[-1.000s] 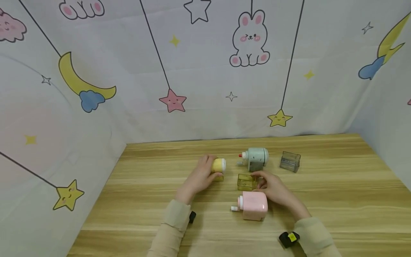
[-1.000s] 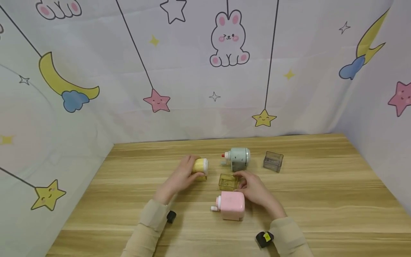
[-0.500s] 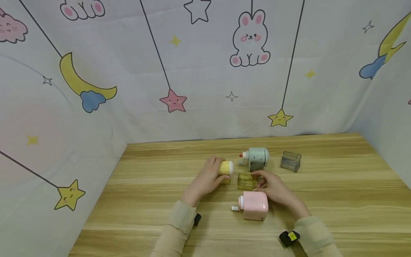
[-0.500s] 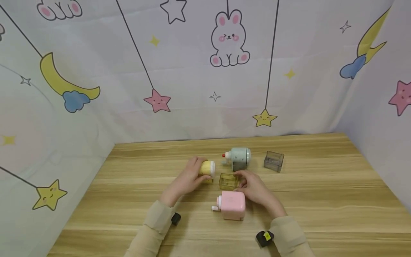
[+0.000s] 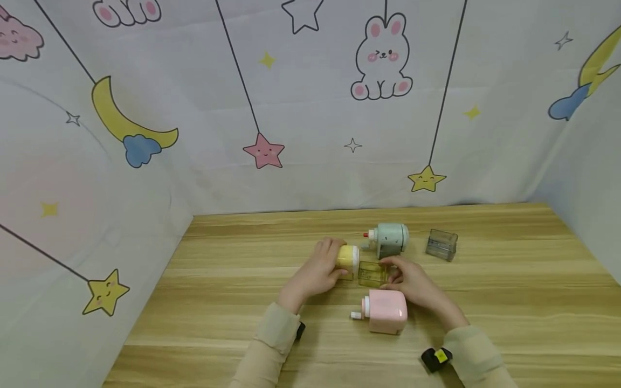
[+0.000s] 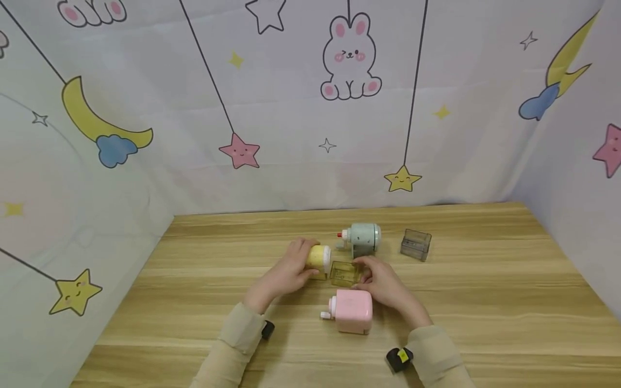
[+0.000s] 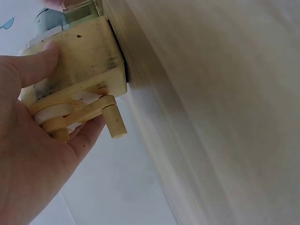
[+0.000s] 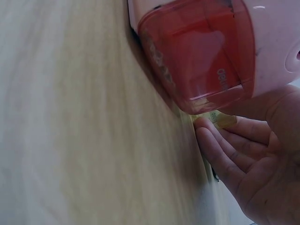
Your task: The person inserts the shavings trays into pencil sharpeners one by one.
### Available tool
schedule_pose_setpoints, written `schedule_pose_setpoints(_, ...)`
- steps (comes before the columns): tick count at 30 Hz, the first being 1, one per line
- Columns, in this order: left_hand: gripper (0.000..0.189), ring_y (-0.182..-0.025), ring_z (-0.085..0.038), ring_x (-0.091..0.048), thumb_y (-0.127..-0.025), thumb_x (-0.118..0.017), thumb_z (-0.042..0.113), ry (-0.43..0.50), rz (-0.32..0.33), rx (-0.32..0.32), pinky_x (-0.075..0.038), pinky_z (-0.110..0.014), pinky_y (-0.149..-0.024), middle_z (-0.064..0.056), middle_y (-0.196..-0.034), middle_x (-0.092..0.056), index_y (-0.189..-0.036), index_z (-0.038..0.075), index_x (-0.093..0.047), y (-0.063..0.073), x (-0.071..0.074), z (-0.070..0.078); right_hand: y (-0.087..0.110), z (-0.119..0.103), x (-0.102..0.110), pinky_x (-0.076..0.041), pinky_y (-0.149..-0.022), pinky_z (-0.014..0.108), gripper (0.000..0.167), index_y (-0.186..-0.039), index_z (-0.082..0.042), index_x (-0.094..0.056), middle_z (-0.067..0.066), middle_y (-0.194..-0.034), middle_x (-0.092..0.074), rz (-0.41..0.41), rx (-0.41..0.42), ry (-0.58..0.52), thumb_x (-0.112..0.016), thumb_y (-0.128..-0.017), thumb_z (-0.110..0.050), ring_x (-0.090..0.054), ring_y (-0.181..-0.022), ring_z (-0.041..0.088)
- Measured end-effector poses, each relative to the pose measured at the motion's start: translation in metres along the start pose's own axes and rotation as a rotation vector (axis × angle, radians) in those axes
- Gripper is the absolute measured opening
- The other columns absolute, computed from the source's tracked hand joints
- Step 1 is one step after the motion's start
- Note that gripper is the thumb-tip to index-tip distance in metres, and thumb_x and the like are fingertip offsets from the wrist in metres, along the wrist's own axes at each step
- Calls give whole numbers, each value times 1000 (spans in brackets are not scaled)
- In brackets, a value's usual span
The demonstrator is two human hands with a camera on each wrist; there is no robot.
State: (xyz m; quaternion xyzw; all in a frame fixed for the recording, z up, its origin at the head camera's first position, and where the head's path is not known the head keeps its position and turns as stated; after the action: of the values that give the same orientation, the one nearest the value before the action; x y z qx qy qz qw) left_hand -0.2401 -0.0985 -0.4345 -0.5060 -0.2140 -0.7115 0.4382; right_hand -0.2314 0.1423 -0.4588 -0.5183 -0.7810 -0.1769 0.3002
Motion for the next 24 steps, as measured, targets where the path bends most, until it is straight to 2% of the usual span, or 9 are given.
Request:
schedule_pose_setpoints(9, 55, -114, -26, -43, -94, -61, 20, 2, -34, -12, -44, -38, -101, -12, -125, -45, -139, 6, -34, -1, -1, 6, -2, 0, 1, -50, -66, 22, 52, -126, 3, -56, 13, -99, -61, -10, -5, -6, -77, -79, -7, -60, -79, 13)
schedule_pose_setpoints(15, 55, -112, -24, -43, -94, -61, 21, 10, -41, -11, -44, -37, -99, -11, -125, -45, -139, 7, -34, -1, -2, 8, -3, 1, -1, -50, -65, 22, 52, -125, 4, -56, 14, -99, -61, -11, 10, -23, -77, -79, -7, -60, -78, 13)
schedule_pose_setpoints(24, 55, -109, -23, -43, -94, -61, 21, 6, -40, -47, -45, -36, -96, -11, -122, -46, -139, 6, -34, -3, -3, 10, -4, 1, 0, -51, -64, 22, 54, -128, 3, -54, 15, -103, -61, -22, 11, -38, -76, -80, -8, -61, -79, 13)
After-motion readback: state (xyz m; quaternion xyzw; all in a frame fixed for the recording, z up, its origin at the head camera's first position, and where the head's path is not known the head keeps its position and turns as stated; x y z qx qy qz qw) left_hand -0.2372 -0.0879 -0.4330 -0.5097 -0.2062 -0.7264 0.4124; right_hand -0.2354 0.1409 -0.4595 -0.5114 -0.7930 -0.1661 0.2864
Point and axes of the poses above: each hand's wrist, its own y-axis away from the middle knuckle, its own x-axis out of the back of the hand, z = x × y, the point moved 1 cm from there along -y, towards the middle knuckle
